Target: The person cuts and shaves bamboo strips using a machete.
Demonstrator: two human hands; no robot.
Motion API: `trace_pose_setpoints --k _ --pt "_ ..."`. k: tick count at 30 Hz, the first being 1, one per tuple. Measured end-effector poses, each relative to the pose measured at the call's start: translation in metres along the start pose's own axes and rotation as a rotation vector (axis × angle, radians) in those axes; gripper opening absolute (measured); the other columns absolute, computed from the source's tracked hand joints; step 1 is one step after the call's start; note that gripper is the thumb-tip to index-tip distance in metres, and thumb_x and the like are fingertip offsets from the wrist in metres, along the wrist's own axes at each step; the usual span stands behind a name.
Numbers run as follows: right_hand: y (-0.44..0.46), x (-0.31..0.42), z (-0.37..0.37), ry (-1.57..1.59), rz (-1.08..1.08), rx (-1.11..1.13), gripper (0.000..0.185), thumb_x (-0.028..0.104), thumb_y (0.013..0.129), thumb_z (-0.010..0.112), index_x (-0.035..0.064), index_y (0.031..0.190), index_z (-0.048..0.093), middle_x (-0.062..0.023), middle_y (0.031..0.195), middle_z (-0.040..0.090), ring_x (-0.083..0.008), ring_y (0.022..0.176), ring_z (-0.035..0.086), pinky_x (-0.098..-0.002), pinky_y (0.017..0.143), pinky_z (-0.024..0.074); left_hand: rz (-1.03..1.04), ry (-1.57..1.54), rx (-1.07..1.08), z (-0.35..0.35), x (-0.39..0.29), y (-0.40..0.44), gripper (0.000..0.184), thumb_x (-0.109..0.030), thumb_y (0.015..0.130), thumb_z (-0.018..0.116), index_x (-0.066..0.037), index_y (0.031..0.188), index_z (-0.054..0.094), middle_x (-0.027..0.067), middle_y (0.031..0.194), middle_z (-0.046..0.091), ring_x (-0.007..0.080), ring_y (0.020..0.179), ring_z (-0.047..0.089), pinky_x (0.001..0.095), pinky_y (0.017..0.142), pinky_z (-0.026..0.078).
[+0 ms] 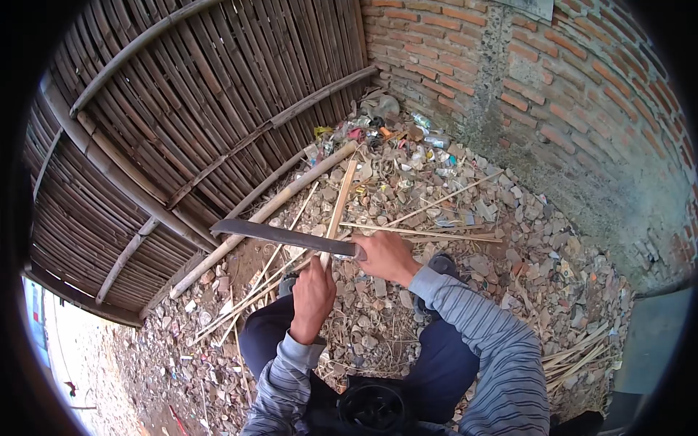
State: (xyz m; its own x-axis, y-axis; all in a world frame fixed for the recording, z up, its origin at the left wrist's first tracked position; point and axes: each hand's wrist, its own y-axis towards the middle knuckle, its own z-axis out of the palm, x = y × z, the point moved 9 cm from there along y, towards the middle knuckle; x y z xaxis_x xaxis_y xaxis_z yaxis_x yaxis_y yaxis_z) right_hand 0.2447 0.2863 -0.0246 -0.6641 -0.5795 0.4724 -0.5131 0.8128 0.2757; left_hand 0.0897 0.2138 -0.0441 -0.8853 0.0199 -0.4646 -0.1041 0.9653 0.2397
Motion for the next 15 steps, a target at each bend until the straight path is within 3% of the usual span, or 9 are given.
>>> trace_pose_setpoints --k 9,15 --pt "-0.002 0.019 0.032 -0.009 -0.022 0.098 0.025 0.015 0.076 0.069 0.0101 0.1 0.071 -0.0186 0.067 0.067 -0.0406 0.067 0.07 -0.0542 0.064 0.0542 -0.069 -0.148 0.06 0.006 0.017 0.0 0.026 -0.022 0.099 0.063 0.003 0.097 0.058 0.0334 0.079 0.067 0.0546 0.077 0.066 0.0644 0.069 0.052" --pt "0.006 0.004 0.017 0.015 0.011 -0.032 0.019 0.012 0.073 0.068 0.0101 0.09 0.075 -0.0197 0.067 0.066 -0.0409 0.064 0.068 -0.0522 0.061 0.0518 -0.086 -0.192 0.078 0.003 0.012 0.0 0.031 -0.024 0.1 0.063 0.005 0.094 0.057 0.0344 0.077 0.066 0.0555 0.077 0.066 0.0631 0.07 0.052"
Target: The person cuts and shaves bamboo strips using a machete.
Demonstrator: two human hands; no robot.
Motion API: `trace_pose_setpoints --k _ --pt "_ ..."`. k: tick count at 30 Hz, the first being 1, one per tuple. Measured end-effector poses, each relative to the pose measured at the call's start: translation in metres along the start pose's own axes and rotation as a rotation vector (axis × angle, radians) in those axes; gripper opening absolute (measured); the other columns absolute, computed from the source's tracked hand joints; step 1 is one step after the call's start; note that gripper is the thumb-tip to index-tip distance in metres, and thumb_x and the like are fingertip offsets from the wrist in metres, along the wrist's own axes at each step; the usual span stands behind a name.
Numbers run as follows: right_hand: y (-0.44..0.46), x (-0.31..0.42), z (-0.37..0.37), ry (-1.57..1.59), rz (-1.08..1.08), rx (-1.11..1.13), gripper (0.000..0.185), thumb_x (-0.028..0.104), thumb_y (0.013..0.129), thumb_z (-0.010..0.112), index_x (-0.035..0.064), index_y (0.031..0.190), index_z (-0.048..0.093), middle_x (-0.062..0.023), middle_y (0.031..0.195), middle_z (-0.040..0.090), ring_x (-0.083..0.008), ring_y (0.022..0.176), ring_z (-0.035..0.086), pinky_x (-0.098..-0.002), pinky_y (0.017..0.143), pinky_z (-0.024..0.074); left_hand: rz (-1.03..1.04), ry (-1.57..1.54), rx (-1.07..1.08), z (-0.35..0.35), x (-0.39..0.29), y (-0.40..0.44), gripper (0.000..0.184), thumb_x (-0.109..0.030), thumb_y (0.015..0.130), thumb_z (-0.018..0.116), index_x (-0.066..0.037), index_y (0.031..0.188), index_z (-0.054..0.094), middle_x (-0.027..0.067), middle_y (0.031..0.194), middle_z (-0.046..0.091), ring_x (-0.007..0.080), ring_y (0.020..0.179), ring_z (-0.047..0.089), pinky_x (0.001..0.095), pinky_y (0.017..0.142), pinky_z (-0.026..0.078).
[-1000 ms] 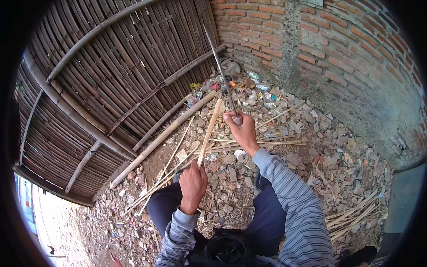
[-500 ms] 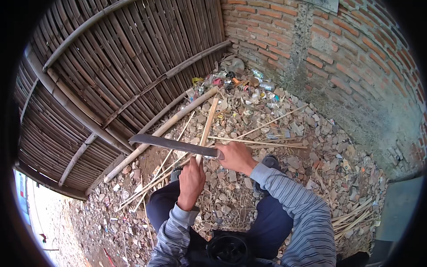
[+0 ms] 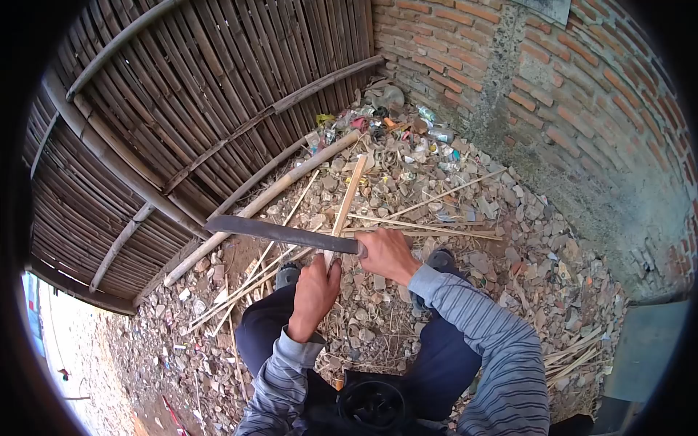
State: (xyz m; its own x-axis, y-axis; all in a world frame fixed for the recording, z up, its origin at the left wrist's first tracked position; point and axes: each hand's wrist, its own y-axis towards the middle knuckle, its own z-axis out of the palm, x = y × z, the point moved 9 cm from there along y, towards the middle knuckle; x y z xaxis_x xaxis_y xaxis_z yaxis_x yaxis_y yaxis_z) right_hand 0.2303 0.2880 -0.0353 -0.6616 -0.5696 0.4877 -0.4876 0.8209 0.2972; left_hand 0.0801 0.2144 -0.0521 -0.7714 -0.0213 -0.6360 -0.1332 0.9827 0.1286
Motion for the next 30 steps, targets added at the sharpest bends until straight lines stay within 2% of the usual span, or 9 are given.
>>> trace_pose_setpoints --k 4,13,15,19,21,23,27,28,30 --pt "-0.002 0.003 0.002 0.021 -0.01 0.004 0.024 0.011 0.073 0.068 0.0107 0.095 0.076 -0.0205 0.067 0.067 -0.0416 0.064 0.068 -0.0529 0.061 0.052 -0.015 -0.017 0.002 -0.002 -0.001 0.001 0.031 -0.024 0.1 0.063 0.006 0.093 0.057 0.0354 0.076 0.065 0.056 0.077 0.065 0.0635 0.069 0.051" --pt "-0.004 0.007 0.01 -0.037 -0.014 0.008 0.014 0.012 0.075 0.067 0.0082 0.087 0.071 -0.0213 0.064 0.065 -0.043 0.064 0.067 -0.0537 0.06 0.0524 0.055 -0.058 -0.008 -0.002 0.001 0.002 0.025 -0.018 0.099 0.062 0.005 0.09 0.055 0.0354 0.073 0.063 0.0567 0.074 0.064 0.0639 0.067 0.05" --pt "0.003 -0.01 0.012 -0.035 0.058 0.056 0.027 0.012 0.072 0.07 0.0058 0.097 0.074 -0.0229 0.069 0.069 -0.0425 0.068 0.071 -0.0529 0.065 0.0558 0.062 -0.062 -0.006 0.003 0.005 0.0 0.024 -0.017 0.099 0.061 0.005 0.089 0.054 0.0352 0.072 0.063 0.0568 0.072 0.064 0.064 0.066 0.05" --pt "-0.001 0.0 0.008 -0.045 0.053 0.035 0.034 0.012 0.072 0.07 0.0052 0.104 0.076 -0.0226 0.07 0.07 -0.0414 0.069 0.072 -0.0516 0.067 0.057 0.078 -0.075 -0.027 0.004 0.006 0.002 0.022 -0.014 0.098 0.06 0.004 0.088 0.053 0.0356 0.071 0.061 0.056 0.072 0.063 0.0621 0.064 0.05" --pt "-0.007 0.005 0.01 -0.039 0.072 0.046 0.031 0.012 0.072 0.071 0.0041 0.102 0.075 -0.0231 0.072 0.07 -0.0416 0.07 0.072 -0.0519 0.068 0.0576 0.079 -0.067 -0.021 0.004 0.005 0.002 0.021 -0.014 0.098 0.061 0.005 0.09 0.053 0.0355 0.071 0.061 0.0552 0.072 0.063 0.0622 0.064 0.049" --pt "-0.013 0.018 0.008 -0.022 0.023 -0.013 0.011 0.011 0.075 0.068 0.0073 0.085 0.071 -0.0217 0.066 0.065 -0.0438 0.065 0.068 -0.0527 0.06 0.0529 0.119 -0.07 -0.024 0.011 0.009 0.002 0.021 -0.013 0.098 0.061 0.005 0.091 0.053 0.0354 0.071 0.061 0.0549 0.072 0.063 0.0623 0.063 0.049" --pt "-0.003 0.002 0.013 -0.037 -0.033 0.027 0.018 0.012 0.075 0.068 0.0094 0.092 0.075 -0.0203 0.069 0.068 -0.0427 0.067 0.07 -0.0521 0.062 0.0549 0.147 -0.107 -0.037 0.003 0.0 0.001 0.02 -0.012 0.098 0.061 0.005 0.09 0.052 0.0345 0.069 0.061 0.0538 0.069 0.063 0.0615 0.06 0.049" --pt "0.003 -0.01 0.006 -0.045 0.058 0.005 0.024 0.012 0.073 0.069 0.0104 0.096 0.077 -0.0202 0.071 0.069 -0.0422 0.068 0.07 -0.0515 0.064 0.0553 0.145 -0.084 -0.025 0.006 0.003 0.0 0.02 -0.012 0.099 0.062 0.003 0.09 0.051 0.0335 0.068 0.06 0.0534 0.067 0.063 0.0602 0.058 0.048" --pt "0.005 -0.01 0.004 -0.032 0.082 0.022 0.026 0.012 0.073 0.069 0.0101 0.097 0.077 -0.0208 0.071 0.069 -0.0421 0.069 0.071 -0.0513 0.064 0.0555 0.14 -0.072 -0.031 0.006 0.005 0.0 0.02 -0.012 0.099 0.062 0.003 0.089 0.051 0.0332 0.067 0.06 0.0533 0.066 0.062 0.0598 0.058 0.048"
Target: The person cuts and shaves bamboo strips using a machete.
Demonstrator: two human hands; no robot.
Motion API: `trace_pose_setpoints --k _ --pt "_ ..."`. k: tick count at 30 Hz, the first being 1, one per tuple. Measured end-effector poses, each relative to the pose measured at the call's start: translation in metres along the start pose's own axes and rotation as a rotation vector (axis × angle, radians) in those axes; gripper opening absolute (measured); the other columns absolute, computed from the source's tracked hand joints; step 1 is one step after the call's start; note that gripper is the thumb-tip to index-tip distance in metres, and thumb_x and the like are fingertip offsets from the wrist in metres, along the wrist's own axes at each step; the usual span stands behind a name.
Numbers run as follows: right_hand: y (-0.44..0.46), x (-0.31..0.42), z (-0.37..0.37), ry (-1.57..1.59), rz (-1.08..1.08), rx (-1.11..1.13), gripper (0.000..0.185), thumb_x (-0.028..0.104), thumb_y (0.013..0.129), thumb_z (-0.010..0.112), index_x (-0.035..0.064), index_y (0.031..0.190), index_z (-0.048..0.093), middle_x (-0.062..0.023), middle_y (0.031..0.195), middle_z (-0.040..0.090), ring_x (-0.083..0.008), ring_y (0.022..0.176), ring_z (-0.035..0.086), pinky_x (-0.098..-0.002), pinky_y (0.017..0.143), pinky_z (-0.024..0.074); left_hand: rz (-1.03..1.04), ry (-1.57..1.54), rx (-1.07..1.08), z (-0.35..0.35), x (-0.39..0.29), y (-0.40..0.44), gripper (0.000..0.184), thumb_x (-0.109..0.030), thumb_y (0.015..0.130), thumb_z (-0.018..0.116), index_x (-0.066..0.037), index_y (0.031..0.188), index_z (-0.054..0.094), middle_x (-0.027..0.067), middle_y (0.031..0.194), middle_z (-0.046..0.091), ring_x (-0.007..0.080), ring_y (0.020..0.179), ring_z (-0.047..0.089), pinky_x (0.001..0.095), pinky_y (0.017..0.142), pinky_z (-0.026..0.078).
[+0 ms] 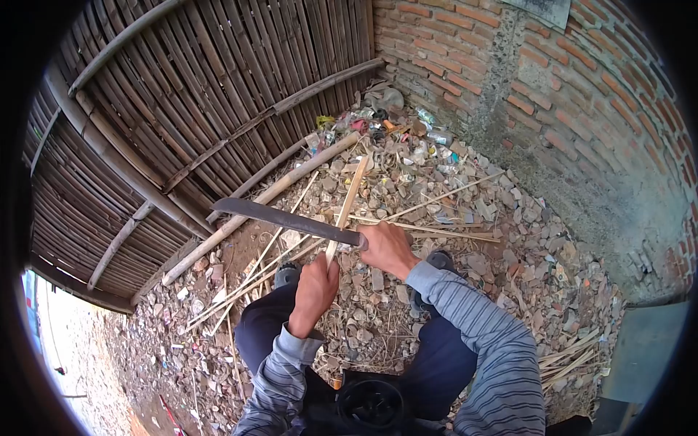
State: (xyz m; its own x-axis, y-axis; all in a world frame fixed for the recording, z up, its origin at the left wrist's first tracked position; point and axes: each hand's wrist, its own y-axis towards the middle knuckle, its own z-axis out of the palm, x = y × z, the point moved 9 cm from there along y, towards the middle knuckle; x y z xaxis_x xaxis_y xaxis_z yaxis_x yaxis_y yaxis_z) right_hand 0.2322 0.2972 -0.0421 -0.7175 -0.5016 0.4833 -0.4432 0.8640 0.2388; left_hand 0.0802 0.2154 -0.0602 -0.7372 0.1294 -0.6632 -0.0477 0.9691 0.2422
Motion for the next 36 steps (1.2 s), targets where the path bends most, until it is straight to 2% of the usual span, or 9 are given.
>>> trace_pose_setpoints --k 3,11,12,17,24,27,30,32,36 --pt "-0.003 0.006 -0.005 0.028 0.008 -0.004 0.018 0.012 0.072 0.07 0.0048 0.088 0.073 -0.0217 0.07 0.07 -0.0426 0.068 0.071 -0.0523 0.067 0.0568 -0.002 -0.006 -0.003 0.0 -0.003 0.001 0.022 -0.012 0.099 0.062 0.003 0.087 0.05 0.0331 0.067 0.06 0.0536 0.066 0.062 0.0603 0.058 0.048" --pt "-0.007 0.009 0.005 -0.009 -0.091 0.026 0.026 0.014 0.075 0.068 0.0108 0.099 0.078 -0.0209 0.071 0.069 -0.0442 0.069 0.069 -0.0525 0.066 0.0562 0.027 -0.017 0.009 0.002 -0.004 0.001 0.02 -0.011 0.098 0.061 0.006 0.092 0.053 0.0333 0.069 0.061 0.0544 0.07 0.063 0.0611 0.061 0.048" --pt "-0.001 -0.002 -0.004 0.035 0.037 -0.016 0.022 0.014 0.075 0.068 0.0111 0.096 0.077 -0.0201 0.071 0.069 -0.045 0.068 0.069 -0.053 0.067 0.0557 0.024 -0.021 0.006 0.002 -0.005 0.002 0.02 -0.011 0.098 0.061 0.006 0.092 0.053 0.0333 0.069 0.061 0.0544 0.07 0.063 0.0611 0.061 0.048" --pt "0.0 -0.007 -0.005 -0.034 0.071 0.033 0.023 0.014 0.076 0.068 0.0112 0.097 0.077 -0.0207 0.073 0.07 -0.045 0.07 0.069 -0.0543 0.066 0.0552 0.01 -0.038 0.037 0.002 -0.004 0.002 0.02 -0.011 0.098 0.061 0.006 0.091 0.053 0.0341 0.069 0.061 0.0545 0.071 0.063 0.0606 0.061 0.049" --pt "-0.011 0.019 -0.002 -0.025 -0.091 -0.003 0.02 0.013 0.072 0.07 0.0069 0.091 0.073 -0.0205 0.069 0.069 -0.0431 0.067 0.07 -0.0533 0.064 0.0553 -0.003 -0.037 0.034 -0.002 -0.011 0.003 0.02 -0.011 0.098 0.06 0.008 0.096 0.054 0.0348 0.07 0.061 0.0545 0.071 0.064 0.0606 0.061 0.049" --pt "0.002 0.009 -0.009 -0.067 -0.07 -0.008 0.019 0.013 0.071 0.072 0.0039 0.088 0.072 -0.0198 0.068 0.07 -0.0409 0.065 0.071 -0.0517 0.063 0.0564 0.038 -0.027 -0.011 0.003 -0.001 -0.001 0.019 -0.01 0.098 0.061 0.008 0.099 0.055 0.0332 0.069 0.06 0.0536 0.069 0.063 0.0606 0.06 0.048" --pt "0.007 -0.002 -0.016 -0.045 0.003 -0.069 0.019 0.013 0.072 0.071 0.0038 0.089 0.073 -0.0197 0.068 0.07 -0.0403 0.063 0.071 -0.0515 0.062 0.0566 0.273 -0.003 -0.122 -0.001 -0.01 -0.008 0.017 -0.01 0.098 0.061 0.005 0.098 0.055 0.0314 0.069 0.059 0.0524 0.068 0.061 0.0599 0.058 0.046" --pt "0.009 -0.005 -0.016 -0.026 0.044 -0.017 0.029 0.013 0.073 0.07 0.0045 0.1 0.077 -0.0213 0.069 0.07 -0.0397 0.065 0.072 -0.0505 0.065 0.0582 0.081 0.023 0.028 0.011 0.004 -0.002 0.016 -0.01 0.098 0.062 0.003 0.096 0.054 0.0304 0.071 0.059 0.0517 0.067 0.06 0.0598 0.058 0.044" --pt "0.001 -0.001 -0.015 -0.057 0.027 -0.076 0.033 0.013 0.072 0.071 0.0044 0.103 0.076 -0.0216 0.07 0.071 -0.0399 0.066 0.072 -0.0496 0.064 0.0584 0.016 -0.01 0.016 0.002 -0.004 -0.001 0.016 -0.01 0.097 0.062 0.002 0.092 0.053 0.0304 0.072 0.059 0.0521 0.068 0.061 0.0599 0.059 0.046"
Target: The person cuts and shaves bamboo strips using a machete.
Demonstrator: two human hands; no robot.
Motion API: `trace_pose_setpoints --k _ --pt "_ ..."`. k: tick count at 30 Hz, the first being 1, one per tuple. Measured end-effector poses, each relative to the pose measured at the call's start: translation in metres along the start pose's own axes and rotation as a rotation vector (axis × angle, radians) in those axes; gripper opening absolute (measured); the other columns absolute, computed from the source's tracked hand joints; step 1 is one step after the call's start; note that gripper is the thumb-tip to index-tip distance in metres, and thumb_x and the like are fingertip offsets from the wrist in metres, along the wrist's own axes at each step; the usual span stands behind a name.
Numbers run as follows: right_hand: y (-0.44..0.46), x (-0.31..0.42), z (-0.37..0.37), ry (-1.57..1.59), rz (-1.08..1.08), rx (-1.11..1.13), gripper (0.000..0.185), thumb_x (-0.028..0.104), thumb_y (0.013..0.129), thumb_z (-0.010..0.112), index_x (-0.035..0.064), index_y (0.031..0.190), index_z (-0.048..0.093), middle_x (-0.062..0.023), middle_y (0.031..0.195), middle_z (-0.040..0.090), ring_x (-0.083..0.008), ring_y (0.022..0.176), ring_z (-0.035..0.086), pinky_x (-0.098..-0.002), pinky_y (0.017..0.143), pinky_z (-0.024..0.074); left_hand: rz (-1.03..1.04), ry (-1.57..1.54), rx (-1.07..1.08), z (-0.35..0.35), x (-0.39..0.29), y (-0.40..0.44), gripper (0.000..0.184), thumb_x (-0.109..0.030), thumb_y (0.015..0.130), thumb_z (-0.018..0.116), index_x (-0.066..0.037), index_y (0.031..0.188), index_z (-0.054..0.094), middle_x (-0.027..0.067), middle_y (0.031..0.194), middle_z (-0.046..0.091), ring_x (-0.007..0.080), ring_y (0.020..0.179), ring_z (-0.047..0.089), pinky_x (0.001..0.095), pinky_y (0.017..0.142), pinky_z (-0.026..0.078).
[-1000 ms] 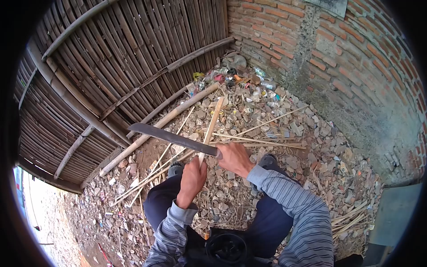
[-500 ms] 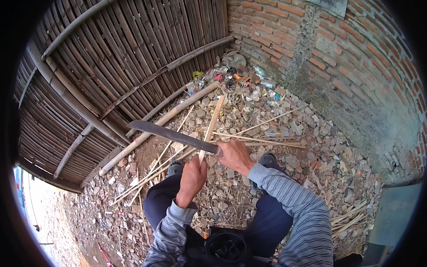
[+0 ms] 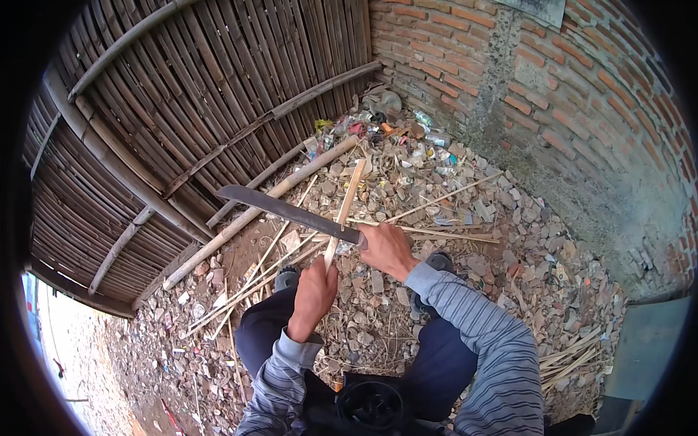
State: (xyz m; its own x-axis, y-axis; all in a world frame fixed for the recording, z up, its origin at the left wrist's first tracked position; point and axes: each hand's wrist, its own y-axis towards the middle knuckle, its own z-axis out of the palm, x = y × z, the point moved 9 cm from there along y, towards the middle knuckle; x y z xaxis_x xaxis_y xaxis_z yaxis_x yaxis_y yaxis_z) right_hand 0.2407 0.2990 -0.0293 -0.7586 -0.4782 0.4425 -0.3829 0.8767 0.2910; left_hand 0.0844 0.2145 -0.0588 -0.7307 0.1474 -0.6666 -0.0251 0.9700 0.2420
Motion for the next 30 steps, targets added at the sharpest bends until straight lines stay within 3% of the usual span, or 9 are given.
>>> trace_pose_setpoints --k 3,5,12,15,23,28,30 --pt "-0.007 0.003 0.01 0.06 -0.03 0.022 0.03 0.013 0.071 0.071 0.004 0.099 0.074 -0.0212 0.068 0.07 -0.0398 0.066 0.072 -0.0487 0.063 0.0581 0.019 0.034 -0.027 -0.001 -0.002 0.001 0.018 -0.01 0.097 0.063 0.003 0.091 0.053 0.03 0.069 0.059 0.0524 0.069 0.062 0.0595 0.06 0.048" --pt "-0.011 0.015 0.015 0.009 -0.159 0.059 0.026 0.014 0.07 0.071 0.004 0.094 0.073 -0.0211 0.066 0.068 -0.0403 0.066 0.072 -0.0495 0.063 0.0575 -0.03 0.009 0.002 -0.001 -0.004 0.003 0.019 -0.01 0.097 0.062 0.004 0.091 0.053 0.0308 0.068 0.06 0.0529 0.069 0.063 0.0594 0.061 0.049" --pt "0.014 -0.019 -0.008 -0.045 -0.035 -0.016 0.027 0.014 0.072 0.072 0.0063 0.098 0.075 -0.0198 0.071 0.071 -0.0399 0.067 0.073 -0.0521 0.065 0.058 -0.04 0.044 0.014 -0.002 -0.008 0.001 0.017 -0.01 0.097 0.062 0.004 0.092 0.053 0.0319 0.069 0.062 0.053 0.068 0.064 0.0594 0.061 0.05" --pt "0.008 -0.014 -0.007 -0.021 -0.018 -0.043 0.031 0.014 0.072 0.072 0.0071 0.102 0.076 -0.0201 0.071 0.071 -0.0396 0.068 0.073 -0.0515 0.067 0.0584 -0.039 0.0 0.034 -0.002 -0.005 0.0 0.023 -0.017 0.1 0.061 0.006 0.1 0.058 0.0341 0.071 0.064 0.0528 0.069 0.066 0.0605 0.062 0.053" --pt "0.004 0.008 0.0 -0.047 -0.11 0.094 0.018 0.012 0.069 0.071 0.0061 0.086 0.071 -0.0194 0.068 0.07 -0.0377 0.065 0.072 -0.0509 0.064 0.0554 -0.025 0.013 0.006 -0.005 -0.005 0.0 0.02 -0.011 0.098 0.062 0.005 0.089 0.052 0.0331 0.069 0.062 0.0542 0.069 0.063 0.0608 0.062 0.049" --pt "0.02 -0.039 -0.011 0.038 0.039 -0.035 0.035 0.013 0.073 0.071 0.0102 0.107 0.08 -0.0197 0.075 0.073 -0.0389 0.07 0.074 -0.0505 0.07 0.0592 -0.024 0.034 -0.003 -0.001 -0.006 0.0 0.02 -0.012 0.098 0.061 0.005 0.091 0.053 0.0333 0.069 0.062 0.0544 0.069 0.063 0.061 0.063 0.05" --pt "0.016 -0.044 -0.013 0.017 0.046 -0.04 0.034 0.013 0.073 0.07 0.011 0.106 0.08 -0.02 0.075 0.073 -0.0391 0.071 0.074 -0.0506 0.07 0.0591 -0.002 0.026 0.026 0.004 -0.003 -0.002 0.027 -0.017 0.099 0.061 0.009 0.108 0.058 0.0329 0.071 0.065 0.0526 0.069 0.066 0.06 0.063 0.053"
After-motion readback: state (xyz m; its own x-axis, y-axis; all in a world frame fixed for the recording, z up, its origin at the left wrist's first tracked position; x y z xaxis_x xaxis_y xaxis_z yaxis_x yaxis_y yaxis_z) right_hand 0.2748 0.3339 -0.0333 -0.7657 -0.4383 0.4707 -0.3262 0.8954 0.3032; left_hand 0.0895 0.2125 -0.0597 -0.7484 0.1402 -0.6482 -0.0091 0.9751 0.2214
